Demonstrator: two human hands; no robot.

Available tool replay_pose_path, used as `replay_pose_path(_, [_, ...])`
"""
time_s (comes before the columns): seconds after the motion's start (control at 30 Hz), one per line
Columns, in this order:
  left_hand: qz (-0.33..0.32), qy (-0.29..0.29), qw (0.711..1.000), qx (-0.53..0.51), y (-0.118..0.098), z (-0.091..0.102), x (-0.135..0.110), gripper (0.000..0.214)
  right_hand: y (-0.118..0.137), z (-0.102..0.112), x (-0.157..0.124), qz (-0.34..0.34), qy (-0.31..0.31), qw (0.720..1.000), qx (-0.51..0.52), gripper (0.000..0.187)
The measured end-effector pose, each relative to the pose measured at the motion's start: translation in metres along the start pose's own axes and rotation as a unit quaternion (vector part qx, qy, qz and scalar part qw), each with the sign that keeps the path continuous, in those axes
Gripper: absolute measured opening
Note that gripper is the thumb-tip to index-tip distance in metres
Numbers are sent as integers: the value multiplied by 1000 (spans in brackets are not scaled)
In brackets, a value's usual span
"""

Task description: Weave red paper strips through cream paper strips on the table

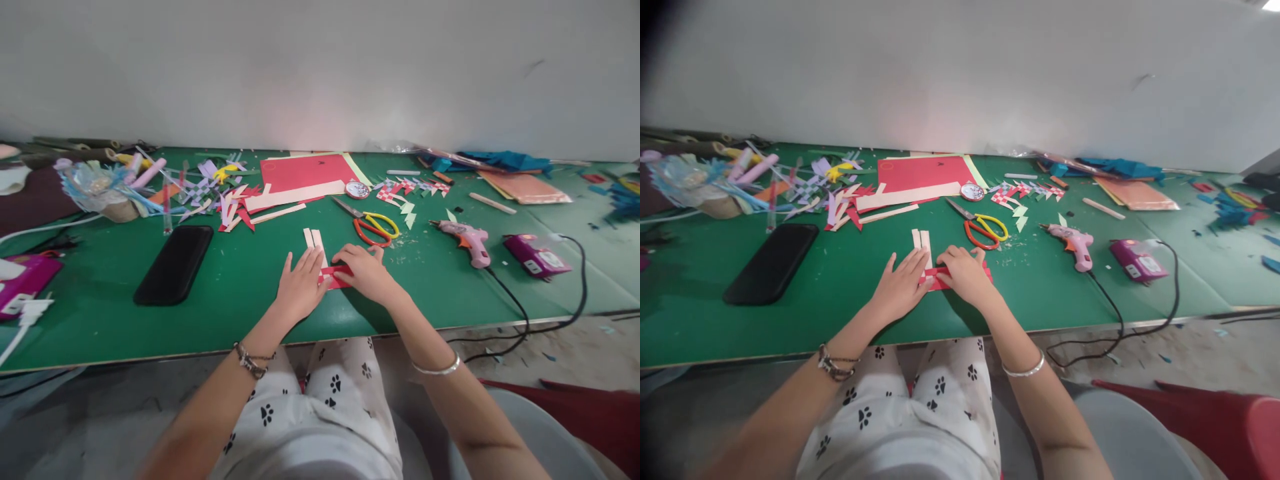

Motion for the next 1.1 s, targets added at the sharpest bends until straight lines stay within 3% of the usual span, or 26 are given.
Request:
replay_pose_path(0.13, [7, 24, 1000, 1, 0, 2, -1, 49, -3, 1, 10, 11, 49, 999, -2, 7])
replay_pose_path(0.27, [12, 24, 1000, -2, 0, 4, -1, 49, -5, 4, 18, 16, 82, 996, -23, 16])
replay_pose_path(0.43, [14, 26, 1000, 7, 2, 2, 0, 49, -11, 6, 20, 14, 78, 997, -12, 23])
replay_pose_path(0.8, [16, 59, 998, 27, 0, 3, 0, 51, -20, 2, 15, -13, 71, 997, 8, 16])
replay_pose_path(1.1, [-24, -16, 999, -26, 22, 16, -13, 55, -20, 0, 16, -30, 88, 996, -1, 14])
Point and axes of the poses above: each hand's wrist, its own x-axis towards the middle knuckle, its own z-axis out of the back of the hand, y = z × x, the point moved 1 cm from there along x, towards the middle knuckle, and after that the axes turned 14 degrees about -y, right-handed, at the moved point
